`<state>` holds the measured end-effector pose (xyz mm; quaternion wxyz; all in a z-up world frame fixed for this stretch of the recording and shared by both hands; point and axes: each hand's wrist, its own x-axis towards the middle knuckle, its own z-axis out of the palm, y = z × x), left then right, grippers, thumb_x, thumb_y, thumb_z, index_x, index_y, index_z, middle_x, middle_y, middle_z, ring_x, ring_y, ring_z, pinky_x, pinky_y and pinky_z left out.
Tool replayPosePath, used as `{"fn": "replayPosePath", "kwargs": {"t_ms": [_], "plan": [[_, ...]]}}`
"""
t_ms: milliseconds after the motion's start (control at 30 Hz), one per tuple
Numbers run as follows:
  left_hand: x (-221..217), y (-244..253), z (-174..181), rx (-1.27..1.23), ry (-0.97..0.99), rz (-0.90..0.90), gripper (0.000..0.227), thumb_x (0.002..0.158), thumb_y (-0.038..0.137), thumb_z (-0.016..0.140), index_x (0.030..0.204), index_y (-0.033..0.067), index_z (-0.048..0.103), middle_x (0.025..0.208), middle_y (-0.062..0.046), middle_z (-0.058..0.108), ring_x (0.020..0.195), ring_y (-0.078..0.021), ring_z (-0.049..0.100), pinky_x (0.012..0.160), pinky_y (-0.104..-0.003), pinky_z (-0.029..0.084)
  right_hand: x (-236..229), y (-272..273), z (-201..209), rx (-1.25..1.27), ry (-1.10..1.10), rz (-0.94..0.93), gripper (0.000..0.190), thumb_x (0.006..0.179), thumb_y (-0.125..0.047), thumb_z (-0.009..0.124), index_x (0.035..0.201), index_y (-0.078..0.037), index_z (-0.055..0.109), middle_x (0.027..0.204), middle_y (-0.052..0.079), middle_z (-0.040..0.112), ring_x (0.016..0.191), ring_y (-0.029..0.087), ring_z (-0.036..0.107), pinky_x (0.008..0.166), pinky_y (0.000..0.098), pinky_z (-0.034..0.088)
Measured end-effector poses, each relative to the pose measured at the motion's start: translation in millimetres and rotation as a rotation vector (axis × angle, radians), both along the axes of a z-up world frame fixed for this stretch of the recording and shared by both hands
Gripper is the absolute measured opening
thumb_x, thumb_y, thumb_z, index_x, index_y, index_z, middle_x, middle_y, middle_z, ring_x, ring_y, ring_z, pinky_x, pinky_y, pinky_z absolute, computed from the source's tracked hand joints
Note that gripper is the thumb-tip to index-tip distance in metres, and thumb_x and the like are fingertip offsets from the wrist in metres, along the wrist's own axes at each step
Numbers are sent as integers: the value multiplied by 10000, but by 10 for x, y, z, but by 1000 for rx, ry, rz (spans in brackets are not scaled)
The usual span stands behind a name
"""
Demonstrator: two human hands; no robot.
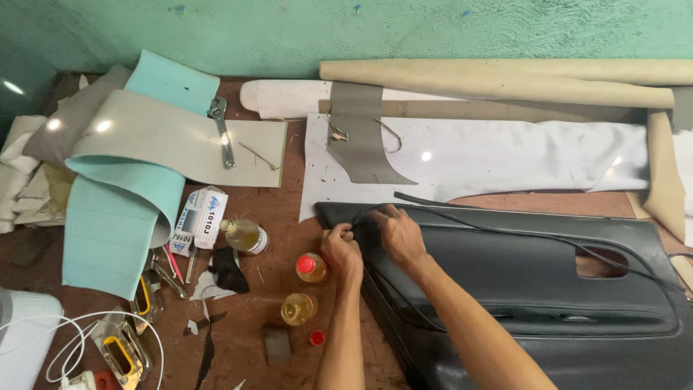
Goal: The person reupholsters a car door panel by fitting and pressing a black trim strip into a groove along the panel's interior surface by hand and then using a thin tool to secure the edge.
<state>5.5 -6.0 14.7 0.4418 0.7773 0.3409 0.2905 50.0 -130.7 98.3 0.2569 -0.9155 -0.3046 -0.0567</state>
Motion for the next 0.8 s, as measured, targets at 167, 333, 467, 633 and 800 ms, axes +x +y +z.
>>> {"fn": "replayPosePath", "kwargs": {"t_ms": [167, 333, 467, 633, 800], "plan": [[-29, -9, -14, -36, -64, -23, 389, 711, -179, 607, 939, 76, 793, 872, -113, 682, 763, -240, 716, 695, -338, 563, 376, 242, -130, -220, -156, 139, 334, 870, -120, 612, 1155, -208, 764, 1198, 47, 683, 1084, 321, 574, 858, 504, 500], [-14, -2, -69, 33, -28, -39, 383, 694, -176, 638, 932, 73, 805, 886, -113, 691, 761, -240, 712, 675, -335, 546, 473, 270, -222, -315, -92, 157, 224, 911, -194, 630, 1079, -215, 776, 1076, 1, 709, 1096, 265, 593, 912, 457, 472], [7, -7, -132, 5, -84, 6, 346, 730, -180, 649, 927, 60, 803, 878, -108, 689, 772, -248, 689, 687, -335, 550, 474, 143, -271, -307, -82, 241, 287, 880, -141, 620, 1123, -176, 768, 990, 69, 701, 1017, 270, 627, 910, 442, 470], [5, -15, -57, -130, -54, 0, 399, 712, -199, 614, 944, 73, 791, 911, -96, 694, 782, -230, 720, 695, -324, 576, 390, 76, -339, -293, -105, 241, 276, 899, -135, 600, 1105, -178, 779, 979, 106, 697, 1012, 290, 627, 930, 447, 466], [-72, -15, 95, 11, 46, -68, 400, 716, -189, 620, 981, 54, 794, 949, -119, 680, 843, -283, 719, 755, -374, 580, 307, 205, -458, -444, -198, 170, 289, 927, -172, 579, 1151, -149, 759, 1027, 172, 685, 1029, 306, 617, 936, 462, 463]]}}
